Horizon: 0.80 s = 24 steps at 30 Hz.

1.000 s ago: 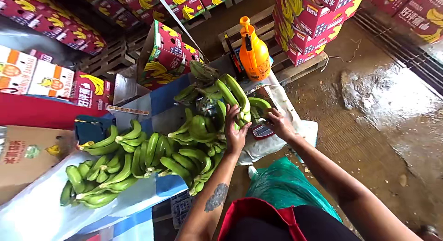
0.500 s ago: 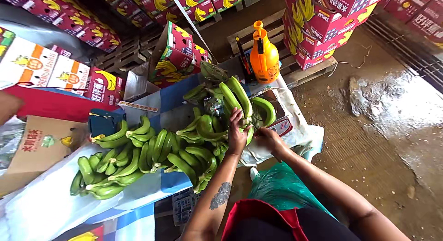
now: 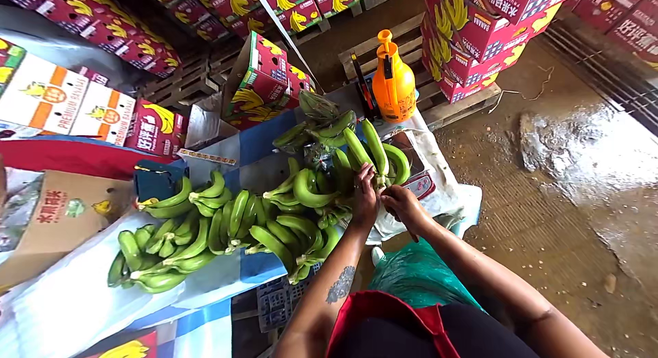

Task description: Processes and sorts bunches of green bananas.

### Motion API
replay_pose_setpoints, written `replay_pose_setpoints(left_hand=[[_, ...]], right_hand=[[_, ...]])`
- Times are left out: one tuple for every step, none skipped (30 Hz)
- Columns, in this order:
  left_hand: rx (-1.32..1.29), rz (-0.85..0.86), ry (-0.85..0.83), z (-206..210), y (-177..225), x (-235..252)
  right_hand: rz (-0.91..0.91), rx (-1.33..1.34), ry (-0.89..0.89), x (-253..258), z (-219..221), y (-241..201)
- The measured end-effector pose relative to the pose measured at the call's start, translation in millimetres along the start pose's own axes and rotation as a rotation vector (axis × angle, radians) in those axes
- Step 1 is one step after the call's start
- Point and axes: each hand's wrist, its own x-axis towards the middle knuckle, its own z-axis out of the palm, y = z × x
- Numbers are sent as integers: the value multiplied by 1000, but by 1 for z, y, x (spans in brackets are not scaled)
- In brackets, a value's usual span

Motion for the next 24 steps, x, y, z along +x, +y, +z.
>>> replay_pose_setpoints(left_hand=[[43,26,-5,1,-2,1],[78,68,-8,2,-6,4],[98,111,-17,2,-10,6],[108,154,-31,2,-13,7],[112,183,-49,4,-13,7],[110,197,-67,5,-12,6],[107,199,-94,6,-9,5],[108,202,-119,7,-7,5],[107,207,-144,8,-6,6],[112,204,-171,9,-7,6],[126,197,-191,11,-9,4],[129,188,-206,12,-10,-1],[125,200,-200,13,-9,-3],[126,233,-171,12,-7,3],[133,247,-151,10,-6,5],[132,234,-158,9,-4,-1],[119,206,-181,10,-6,-4],[115,172,-209,13,-8,-5],[126,140,-233,15,-7,-8],[153,108,-250,14,-7,-1],[190,66,-272,9,-9,11],[214,28,-295,7,-8,12],[217,15,-307,8,-6,6],[210,33,-299,11,-6,9]], right_hand=[[25,-51,1,-3,-1,-2],[42,-112,-8,-6,-3,-6],[49,-164,-25,-11,-6,-9],[51,-193,-33,-15,-8,-9],[60,-200,-35,-20,-10,-9],[79,-197,-34,-23,-12,-7],[105,-181,-31,-26,-13,-4],[128,-160,-22,-29,-13,0],[138,-143,-15,-31,-14,4],[133,-140,-14,-31,-15,7],[129,-141,-21,-30,-16,9],[142,-138,-27,-33,-16,12],[153,-137,-24,-37,-17,11],[147,-139,-23,-38,-18,6],[156,-138,-30,-42,-19,5],[172,-129,-36,-46,-18,9],[176,-120,-42,-44,-18,12],[176,-117,-54,-44,-18,12],[166,-111,-68,-51,-19,7],[113,-109,-94,-58,-18,-7],[37,-134,-115,-65,-19,-23],[-19,-177,-91,-72,-25,-27],[-52,-231,-2,-72,-38,-19],[-90,-316,122,-56,-57,-8]])
